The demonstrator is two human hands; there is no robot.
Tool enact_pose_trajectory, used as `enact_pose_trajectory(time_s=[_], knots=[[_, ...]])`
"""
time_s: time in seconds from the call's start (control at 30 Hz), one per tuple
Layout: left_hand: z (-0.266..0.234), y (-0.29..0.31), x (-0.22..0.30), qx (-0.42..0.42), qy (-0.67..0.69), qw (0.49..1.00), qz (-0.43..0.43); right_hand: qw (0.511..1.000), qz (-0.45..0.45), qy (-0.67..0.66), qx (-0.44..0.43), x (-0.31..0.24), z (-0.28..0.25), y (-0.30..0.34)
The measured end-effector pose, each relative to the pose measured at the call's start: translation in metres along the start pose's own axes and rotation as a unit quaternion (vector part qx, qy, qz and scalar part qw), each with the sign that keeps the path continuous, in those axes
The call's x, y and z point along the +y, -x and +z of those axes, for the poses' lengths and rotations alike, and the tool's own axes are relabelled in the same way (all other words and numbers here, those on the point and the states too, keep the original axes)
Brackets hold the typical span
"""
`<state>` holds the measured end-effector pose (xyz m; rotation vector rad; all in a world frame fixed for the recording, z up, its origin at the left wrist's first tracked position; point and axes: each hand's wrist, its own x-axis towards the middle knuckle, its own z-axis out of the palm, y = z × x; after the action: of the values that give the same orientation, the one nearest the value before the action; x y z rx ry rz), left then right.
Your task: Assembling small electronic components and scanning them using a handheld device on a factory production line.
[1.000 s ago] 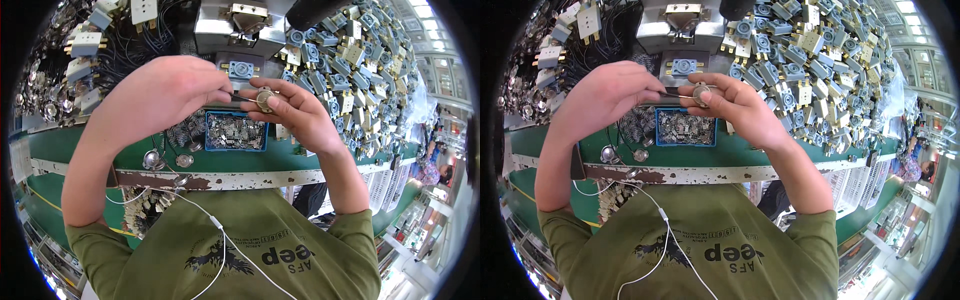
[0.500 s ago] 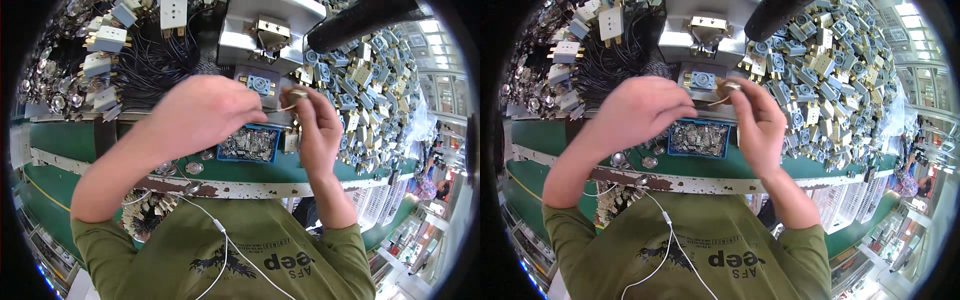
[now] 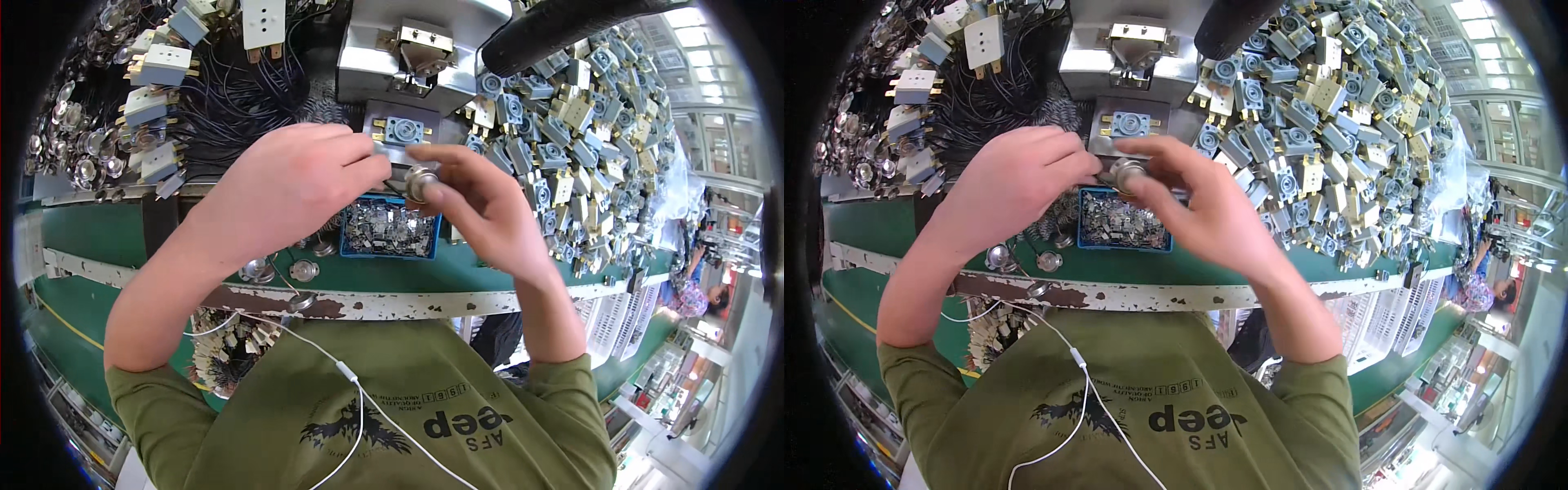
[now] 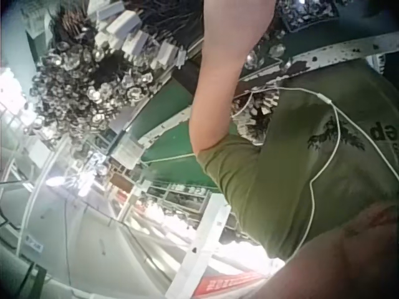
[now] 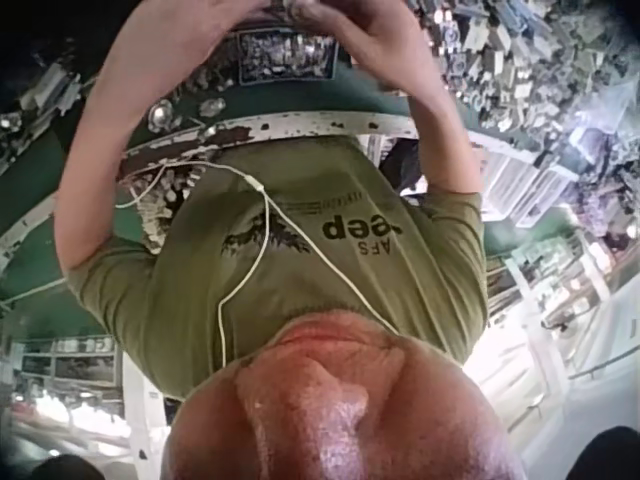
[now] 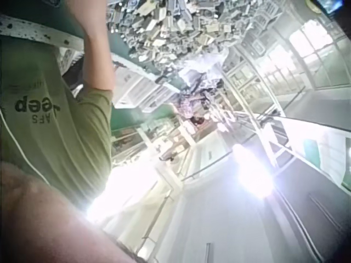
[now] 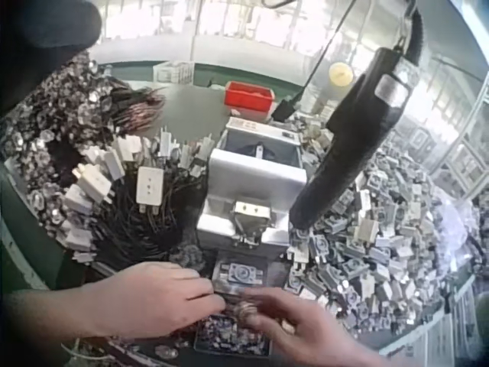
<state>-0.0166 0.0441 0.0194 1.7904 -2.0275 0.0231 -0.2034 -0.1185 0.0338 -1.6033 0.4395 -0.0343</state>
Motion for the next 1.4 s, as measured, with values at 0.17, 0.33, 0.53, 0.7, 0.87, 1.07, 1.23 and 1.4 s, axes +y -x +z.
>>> enact_pose_trajectory(time_s=[0.17, 0.33, 0.53, 0.7, 0.87, 1.07, 1.23, 1.4], knots=[[-0.001, -0.004, 0.004, -0.009, 0.028, 1.0, 0.009, 0.987, -0.053, 0.141, 0.055, 0.012, 0.008, 0.014], [0.005, -0.002, 0.005, -0.036, -0.036, 0.998, 0.024, 0.984, 0.017, 0.172, -0.051, 0.0, -0.004, -0.006], [-0.008, -0.009, 0.01, -0.04, 0.026, 0.999, -0.009, 0.972, -0.095, 0.211, 0.047, 0.009, -0.025, 0.005], [-0.009, -0.019, -0.006, -0.042, 0.103, 0.993, -0.049, 0.936, -0.207, 0.217, 0.186, -0.004, -0.036, -0.002], [0.012, -0.038, -0.023, -0.084, 0.088, 0.98, -0.156, 0.846, -0.454, 0.157, 0.233, -0.033, -0.049, -0.02], [0.025, -0.035, -0.032, -0.103, 0.155, 0.971, -0.153, 0.719, -0.57, 0.079, 0.389, -0.081, -0.056, -0.072], [0.023, -0.037, -0.03, -0.104, 0.154, 0.971, -0.147, 0.868, -0.341, 0.162, 0.324, -0.094, -0.055, -0.075], [0.022, -0.038, -0.02, -0.114, 0.088, 0.976, -0.164, 0.859, -0.38, 0.112, 0.324, -0.084, -0.055, -0.076]])
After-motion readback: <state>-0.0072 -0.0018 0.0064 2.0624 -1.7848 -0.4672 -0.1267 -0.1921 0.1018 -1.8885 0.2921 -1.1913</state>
